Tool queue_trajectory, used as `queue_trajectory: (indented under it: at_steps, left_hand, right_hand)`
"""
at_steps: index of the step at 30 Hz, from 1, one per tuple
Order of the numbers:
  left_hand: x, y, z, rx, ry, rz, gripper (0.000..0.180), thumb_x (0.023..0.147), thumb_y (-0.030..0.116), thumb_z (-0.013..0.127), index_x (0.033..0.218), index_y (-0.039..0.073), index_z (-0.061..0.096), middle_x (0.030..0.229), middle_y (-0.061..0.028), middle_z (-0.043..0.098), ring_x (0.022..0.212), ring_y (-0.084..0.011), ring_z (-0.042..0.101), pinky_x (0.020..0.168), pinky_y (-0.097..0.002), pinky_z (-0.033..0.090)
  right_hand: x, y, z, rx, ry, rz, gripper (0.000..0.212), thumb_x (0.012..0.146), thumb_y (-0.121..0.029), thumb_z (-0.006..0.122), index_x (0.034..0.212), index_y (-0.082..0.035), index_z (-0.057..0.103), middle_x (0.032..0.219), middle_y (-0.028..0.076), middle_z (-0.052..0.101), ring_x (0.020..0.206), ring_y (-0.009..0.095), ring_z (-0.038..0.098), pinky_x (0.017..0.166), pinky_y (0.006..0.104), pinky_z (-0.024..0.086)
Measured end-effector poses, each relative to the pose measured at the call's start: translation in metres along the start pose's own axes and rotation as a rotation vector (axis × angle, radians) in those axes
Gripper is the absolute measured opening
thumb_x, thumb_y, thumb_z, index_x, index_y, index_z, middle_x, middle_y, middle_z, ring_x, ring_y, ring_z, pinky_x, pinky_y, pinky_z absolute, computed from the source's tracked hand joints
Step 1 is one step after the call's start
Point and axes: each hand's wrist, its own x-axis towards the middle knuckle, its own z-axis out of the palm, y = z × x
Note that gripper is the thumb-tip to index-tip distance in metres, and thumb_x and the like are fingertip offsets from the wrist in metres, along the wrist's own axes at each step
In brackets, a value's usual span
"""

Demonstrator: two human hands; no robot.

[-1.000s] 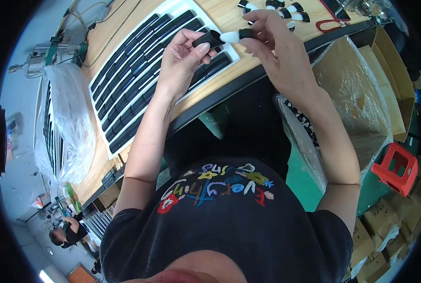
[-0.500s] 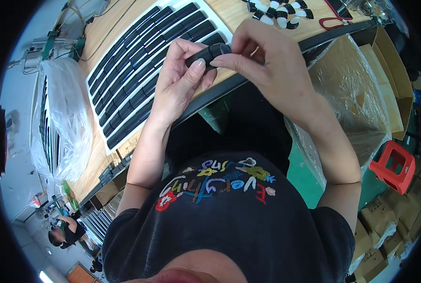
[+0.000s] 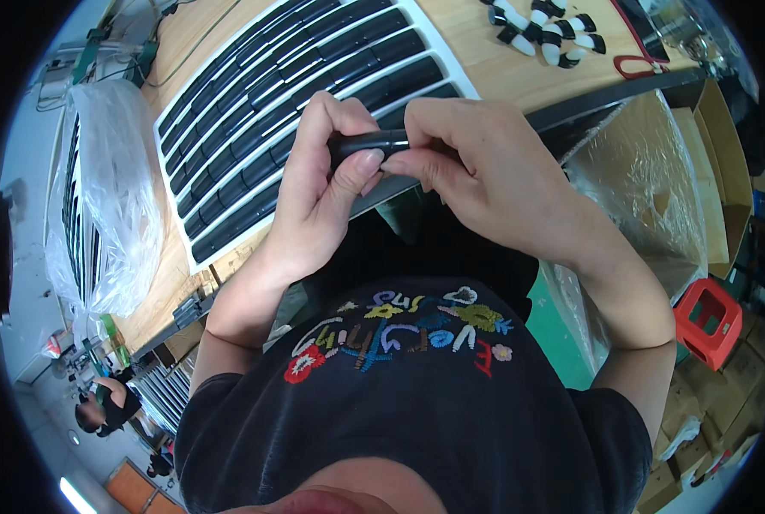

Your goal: Assembling small black components with white inserts and placing them into a structured assembly tray.

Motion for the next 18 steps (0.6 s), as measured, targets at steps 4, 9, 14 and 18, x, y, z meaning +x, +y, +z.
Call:
queue_trajectory:
  at_steps: [4, 9, 14, 18]
  left_hand:
    - [0.012, -0.024, -0.017, -0.389, 0.121, -0.295, 0.010, 0.101, 0.010, 0.050, 0.104, 0.005, 0.042, 0.092, -0.0042, 0.046, 0.071, -0.0085, 0.043, 0.064, -0.0221, 0.037]
    - [0.045, -0.067, -0.049, 0.126, 0.460, -0.006, 0.042, 0.096, 0.010, 0.061, 0.129, 0.004, 0.035, 0.109, -0.0109, 0.050, 0.078, -0.0115, 0.054, 0.068, -0.0248, 0.049]
    - [0.045, -0.082, -0.097, 0.391, 0.418, -0.096, 0.015, 0.091, 0.002, 0.062, 0.106, 0.002, 0.064, 0.098, -0.0120, 0.061, 0.077, -0.0190, 0.061, 0.072, -0.0309, 0.051]
    - [0.100, -0.096, -0.141, 0.868, 0.338, 0.170, 0.021, 0.093, 0.001, 0.058, 0.112, 0.006, 0.064, 0.104, -0.0114, 0.066, 0.082, -0.0198, 0.062, 0.078, -0.0297, 0.050]
  right_hand:
    - [0.038, 0.028, 0.013, -0.098, -0.014, -0.046, 0.024, 0.097, -0.017, 0.059, 0.080, -0.003, 0.048, 0.063, 0.002, 0.048, 0.058, 0.008, 0.050, 0.053, 0.0242, 0.039]
    - [0.151, 0.119, -0.025, -0.306, 0.013, -0.019, 0.029, 0.102, -0.028, 0.050, 0.087, -0.004, 0.055, 0.075, 0.005, 0.052, 0.072, 0.013, 0.051, 0.067, 0.0295, 0.043]
    - [0.228, 0.167, -0.034, -0.452, 0.159, 0.103, 0.025, 0.093, -0.022, 0.054, 0.090, 0.002, 0.059, 0.091, 0.024, 0.063, 0.086, 0.037, 0.062, 0.077, 0.0449, 0.048]
    - [0.249, 0.261, -0.025, -0.695, 0.131, 0.047, 0.031, 0.103, -0.028, 0.045, 0.091, -0.002, 0.058, 0.081, 0.010, 0.057, 0.074, 0.019, 0.055, 0.070, 0.0316, 0.045]
